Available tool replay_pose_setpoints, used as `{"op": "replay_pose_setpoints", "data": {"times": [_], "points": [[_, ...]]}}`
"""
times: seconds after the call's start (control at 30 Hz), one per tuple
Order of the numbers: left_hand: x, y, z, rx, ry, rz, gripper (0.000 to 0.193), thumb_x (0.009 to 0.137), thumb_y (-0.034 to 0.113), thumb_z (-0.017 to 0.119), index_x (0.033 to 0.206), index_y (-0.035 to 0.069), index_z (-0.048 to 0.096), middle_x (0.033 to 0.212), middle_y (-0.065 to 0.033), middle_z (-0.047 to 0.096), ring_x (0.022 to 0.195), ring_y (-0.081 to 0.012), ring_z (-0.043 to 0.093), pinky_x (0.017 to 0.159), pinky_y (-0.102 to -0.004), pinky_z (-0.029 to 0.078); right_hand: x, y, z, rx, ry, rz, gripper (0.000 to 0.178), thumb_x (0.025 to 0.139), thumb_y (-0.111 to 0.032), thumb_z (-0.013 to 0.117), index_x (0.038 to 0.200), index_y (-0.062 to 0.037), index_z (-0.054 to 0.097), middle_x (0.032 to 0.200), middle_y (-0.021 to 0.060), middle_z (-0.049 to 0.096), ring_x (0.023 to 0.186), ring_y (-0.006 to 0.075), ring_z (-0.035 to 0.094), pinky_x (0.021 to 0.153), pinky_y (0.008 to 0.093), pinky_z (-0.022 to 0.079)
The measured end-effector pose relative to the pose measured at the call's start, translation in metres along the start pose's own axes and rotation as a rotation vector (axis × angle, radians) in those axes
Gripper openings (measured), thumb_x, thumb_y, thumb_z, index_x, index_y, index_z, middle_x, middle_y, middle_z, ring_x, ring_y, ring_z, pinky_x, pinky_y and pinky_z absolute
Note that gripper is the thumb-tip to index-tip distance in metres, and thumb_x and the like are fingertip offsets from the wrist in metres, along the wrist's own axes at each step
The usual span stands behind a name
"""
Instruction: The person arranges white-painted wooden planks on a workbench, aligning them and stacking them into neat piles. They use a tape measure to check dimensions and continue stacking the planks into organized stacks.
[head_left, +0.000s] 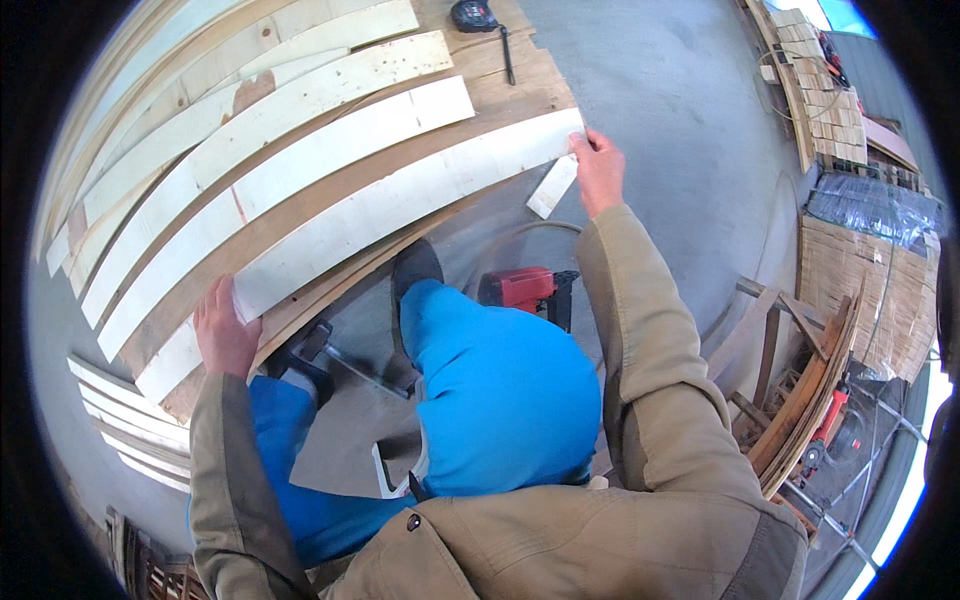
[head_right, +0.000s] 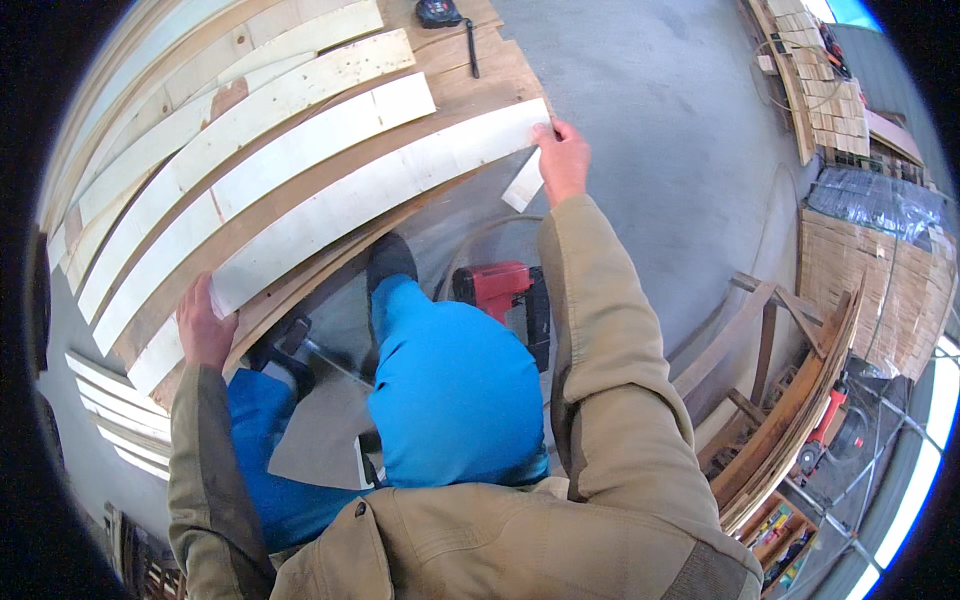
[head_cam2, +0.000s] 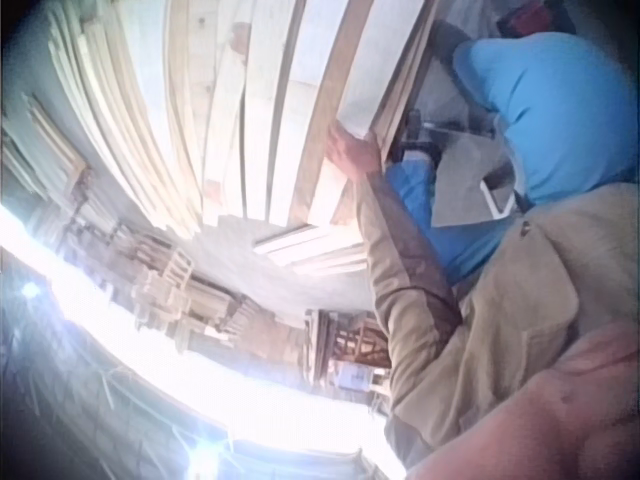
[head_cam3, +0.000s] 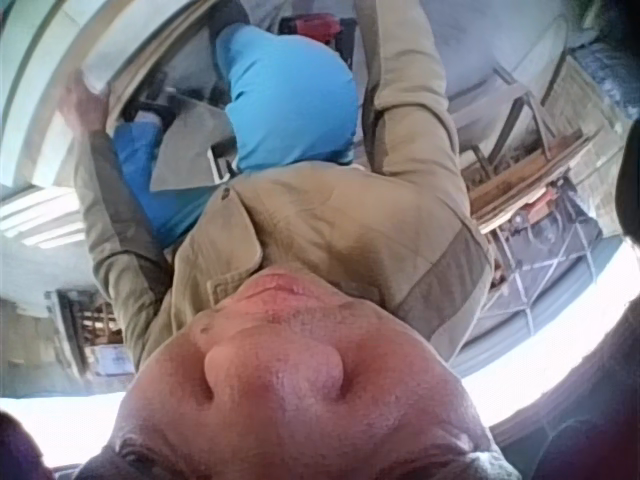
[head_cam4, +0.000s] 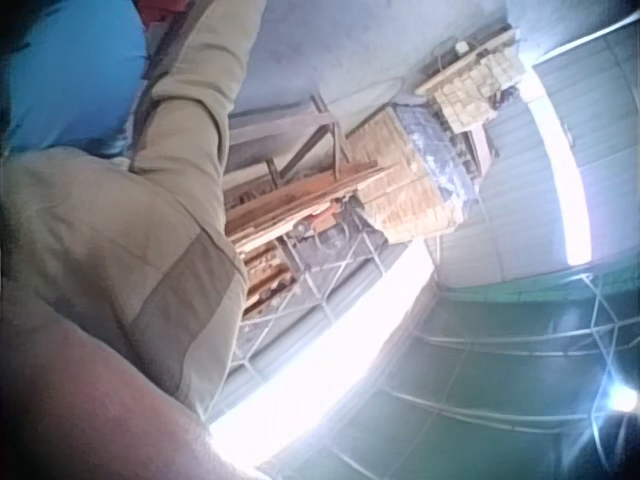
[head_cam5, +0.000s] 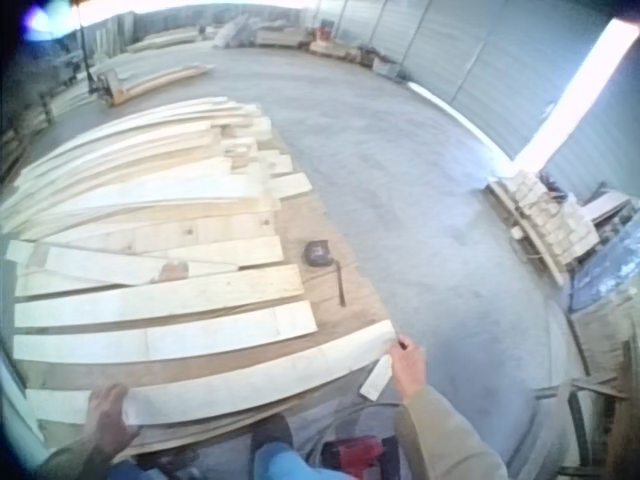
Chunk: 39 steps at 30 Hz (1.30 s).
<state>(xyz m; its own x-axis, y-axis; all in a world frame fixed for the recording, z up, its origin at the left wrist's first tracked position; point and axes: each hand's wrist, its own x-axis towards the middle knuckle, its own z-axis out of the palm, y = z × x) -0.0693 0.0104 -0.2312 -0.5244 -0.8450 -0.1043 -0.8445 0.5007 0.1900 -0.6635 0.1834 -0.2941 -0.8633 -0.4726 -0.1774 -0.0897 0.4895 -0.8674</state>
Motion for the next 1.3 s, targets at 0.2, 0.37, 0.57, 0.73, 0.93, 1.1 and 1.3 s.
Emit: {"op": "replay_pose_setpoints", "data": {"times": [0.2,0.37,0.57,0.73,0.93,1.1,1.3], "points": [[0.005,0.003,-0.006,0.015,-0.049,-0.022,0.071,0.073,0.010,0.089,0.139,0.007,0.061,0.138,-0.0175,0.067,0.130,-0.0396,0.063,0.113,-0.0493,0.047,0.002,0.004,-0.002,0.044,-0.010,0.028,0.035,0.099,-0.014,0.077,0.126,0.0071,0.076,0.110,0.0124,0.079,0.097,0.0173,0.071,0.089,0.0335,0.056],[0.007,0.005,-0.009,0.028,-0.067,-0.027,0.073,0.072,0.010,0.090,0.139,0.008,0.061,0.136,-0.0167,0.068,0.130,-0.0385,0.063,0.114,-0.0484,0.046,0.005,0.008,-0.001,0.124,-0.028,0.024,0.037,0.099,-0.015,0.077,0.127,0.0085,0.074,0.114,0.0135,0.078,0.100,0.0177,0.070,0.090,0.0337,0.056],[0.009,0.005,-0.008,0.004,-0.094,-0.033,0.076,0.072,0.009,0.090,0.142,0.008,0.061,0.140,-0.0159,0.067,0.131,-0.0391,0.062,0.115,-0.0484,0.046,0.004,0.007,-0.003,0.083,-0.015,-0.013,0.037,0.098,-0.015,0.079,0.126,0.0088,0.075,0.110,0.0131,0.079,0.097,0.0182,0.071,0.088,0.0334,0.056],[0.008,0.006,-0.009,-0.003,-0.110,-0.072,0.079,0.072,0.008,0.091,0.144,0.007,0.060,0.145,-0.0180,0.065,0.135,-0.0410,0.060,0.116,-0.0494,0.046,-0.001,0.000,-0.001,0.008,0.003,-0.022,0.038,0.097,-0.016,0.080,0.125,0.0090,0.075,0.107,0.0124,0.079,0.094,0.0180,0.071,0.086,0.0334,0.056],[0.008,0.016,-0.014,0.064,-0.145,-0.102,0.090,0.071,0.013,0.093,0.152,0.009,0.053,0.148,-0.0157,0.061,0.138,-0.0378,0.057,0.120,-0.0493,0.042,-0.003,-0.002,0.001,-0.059,0.007,0.017,0.040,0.100,-0.019,0.077,0.130,0.0082,0.074,0.114,0.0114,0.079,0.099,0.0156,0.071,0.089,0.0320,0.056],[0.014,0.029,-0.013,0.077,-0.134,-0.039,0.095,0.071,0.019,0.095,0.155,0.009,0.051,0.149,-0.0160,0.060,0.138,-0.0375,0.057,0.121,-0.0500,0.041,0.000,0.001,-0.006,-0.058,-0.040,0.015,0.044,0.095,-0.027,0.080,0.124,0.0056,0.077,0.104,0.0142,0.080,0.094,0.0184,0.072,0.084,0.0359,0.055],[0.026,0.030,-0.003,0.065,-0.217,-0.053,0.082,0.074,0.022,0.094,0.146,0.006,0.058,0.140,-0.0191,0.066,0.132,-0.0401,0.061,0.115,-0.0501,0.047,0.005,0.010,-0.013,-0.027,-0.098,0.051,0.052,0.097,-0.042,0.076,0.119,0.0045,0.076,0.099,0.0138,0.076,0.094,0.0196,0.068,0.083,0.0381,0.053]]}}
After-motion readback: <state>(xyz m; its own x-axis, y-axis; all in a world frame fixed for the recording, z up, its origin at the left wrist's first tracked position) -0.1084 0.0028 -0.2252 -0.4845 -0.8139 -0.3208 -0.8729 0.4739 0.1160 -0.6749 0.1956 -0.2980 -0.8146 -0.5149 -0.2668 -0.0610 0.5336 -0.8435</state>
